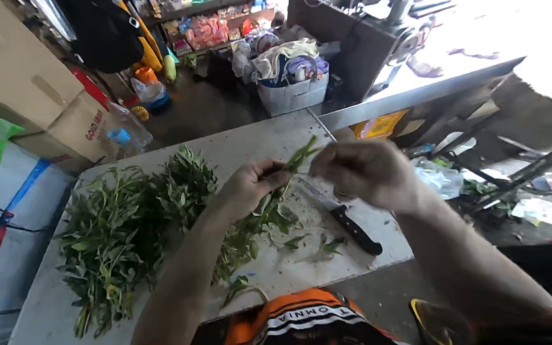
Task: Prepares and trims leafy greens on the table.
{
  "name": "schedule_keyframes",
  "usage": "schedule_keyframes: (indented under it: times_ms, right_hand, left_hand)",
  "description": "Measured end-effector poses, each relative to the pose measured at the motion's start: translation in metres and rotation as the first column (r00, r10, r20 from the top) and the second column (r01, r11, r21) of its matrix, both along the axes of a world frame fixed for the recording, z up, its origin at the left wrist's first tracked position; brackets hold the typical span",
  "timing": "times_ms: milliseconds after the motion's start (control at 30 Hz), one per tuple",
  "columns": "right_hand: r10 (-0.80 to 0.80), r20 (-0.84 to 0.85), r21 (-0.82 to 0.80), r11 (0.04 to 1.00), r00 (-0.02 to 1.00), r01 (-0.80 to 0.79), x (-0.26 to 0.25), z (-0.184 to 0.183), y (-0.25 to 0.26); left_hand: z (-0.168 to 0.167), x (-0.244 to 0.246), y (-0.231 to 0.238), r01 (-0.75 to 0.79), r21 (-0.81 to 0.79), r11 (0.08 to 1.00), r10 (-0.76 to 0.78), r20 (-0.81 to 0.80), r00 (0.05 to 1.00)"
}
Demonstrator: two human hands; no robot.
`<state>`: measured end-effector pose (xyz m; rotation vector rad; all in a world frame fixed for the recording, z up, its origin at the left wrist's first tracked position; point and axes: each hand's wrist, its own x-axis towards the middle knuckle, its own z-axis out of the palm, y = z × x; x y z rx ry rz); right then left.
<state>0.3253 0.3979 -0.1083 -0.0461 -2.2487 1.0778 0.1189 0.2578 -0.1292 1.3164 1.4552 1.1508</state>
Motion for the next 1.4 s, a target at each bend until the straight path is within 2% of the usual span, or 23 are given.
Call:
schedule_keyframes:
  times_ms: [67, 100, 167, 200, 233, 267, 300, 367, 433, 500, 567, 633, 733, 833, 900, 967, 1067, 1233, 1400]
  right_hand:
    - [-0.238, 0.041, 0.013, 0.971, 0.97, 0.238, -0.006, 0.012, 0.024]
    - [-0.285, 0.101, -0.063, 0.954, 0.953, 0.292, -0.008, 0.01, 0.039]
    - [-0.209, 0.181, -0.322, 0.911, 0.961, 0.259, -0.009, -0.012, 0.056]
    - [-0.153, 0.174, -0.402, 0.891, 0.973, 0.212, -0.007, -0.031, 0.052]
    - [-0.099, 0.119, -0.413, 0.9, 0.988, 0.14, -0.005, -0.049, 0.041]
    - [-0.047, 0.008, -0.342, 0.938, 0.999, 0.047, -0.003, -0.063, 0.028]
    - [0.023, -0.097, -0.19, 0.981, 0.995, -0.041, 0.0, -0.067, 0.015]
    - [0.129, -0.216, 0.174, 0.981, 0.968, -0.092, 0.004, -0.046, -0.008]
    - [0.055, -0.278, 0.379, 0.924, 0.959, 0.057, 0.005, -0.011, -0.016]
    - [-0.132, -0.293, 0.401, 0.882, 0.947, 0.247, 0.002, 0.02, 0.0]
    - [-0.336, -0.16, 0.296, 0.881, 0.928, 0.369, -0.003, 0.035, 0.03]
    - [-0.421, 0.055, 0.088, 0.905, 0.905, 0.416, -0.005, 0.024, 0.066]
    - [-0.391, 0.153, -0.187, 0.89, 0.907, 0.415, 0.0, -0.034, 0.076]
    - [-0.187, 0.039, -0.411, 0.892, 0.982, 0.187, -0.001, -0.07, 0.033]
    - [-0.104, -0.036, -0.383, 0.92, 0.994, 0.083, -0.01, -0.067, -0.011]
    - [-0.177, -0.066, -0.275, 0.949, 0.982, 0.152, -0.026, -0.059, -0.041]
    - [-0.315, -0.135, -0.201, 0.937, 0.94, 0.285, -0.045, -0.056, -0.044]
    - [-0.294, -0.122, -0.242, 0.935, 0.948, 0.259, -0.053, -0.059, -0.034]
    - [-0.241, -0.195, -0.443, 0.886, 0.951, 0.134, -0.053, -0.064, -0.033]
  left_hand:
    - [0.005, 0.004, -0.005, 0.071, -0.014, 0.997, -0.072, -0.094, 0.993]
    - [0.007, 0.005, -0.008, 0.081, 0.02, 0.997, -0.077, -0.156, 0.985]
    - [0.008, 0.003, -0.012, 0.013, 0.12, 0.993, 0.012, -0.208, 0.978]
    - [0.008, 0.0, -0.013, -0.055, 0.152, 0.987, 0.082, -0.179, 0.98]
    - [0.007, -0.003, -0.013, -0.128, 0.165, 0.978, 0.151, -0.134, 0.979]
    - [0.006, -0.007, -0.011, -0.193, 0.16, 0.968, 0.211, -0.099, 0.973]
    - [0.004, -0.01, -0.008, -0.244, 0.137, 0.96, 0.255, -0.074, 0.964]
    - [0.004, -0.007, -0.003, -0.267, 0.064, 0.962, 0.271, -0.056, 0.961]
    - [0.01, 0.002, -0.001, -0.197, 0.004, 0.98, 0.196, -0.127, 0.972]
    - [0.011, 0.008, -0.001, -0.059, 0.018, 0.998, 0.062, -0.247, 0.967]
    - [0.008, 0.014, -0.004, 0.079, 0.02, 0.997, -0.07, -0.298, 0.952]
    - [0.006, 0.016, -0.01, 0.148, 0.034, 0.988, -0.132, -0.289, 0.948]
    - [0.006, 0.007, -0.016, 0.034, 0.124, 0.992, -0.014, -0.161, 0.987]
    - [0.009, -0.003, -0.013, -0.13, 0.116, 0.985, 0.121, 0.076, 0.99]
    - [0.008, -0.003, -0.006, -0.21, 0.112, 0.971, 0.19, 0.167, 0.968]
    - [0.008, 0.002, 0.002, -0.234, 0.146, 0.961, 0.195, 0.241, 0.951]
    - [0.008, 0.008, 0.008, -0.236, 0.193, 0.952, 0.167, 0.317, 0.934]
    - [0.007, 0.003, 0.001, -0.268, 0.21, 0.94, 0.171, 0.39, 0.905]
    - [0.001, -0.003, -0.004, -0.234, 0.218, 0.948, 0.119, 0.44, 0.89]
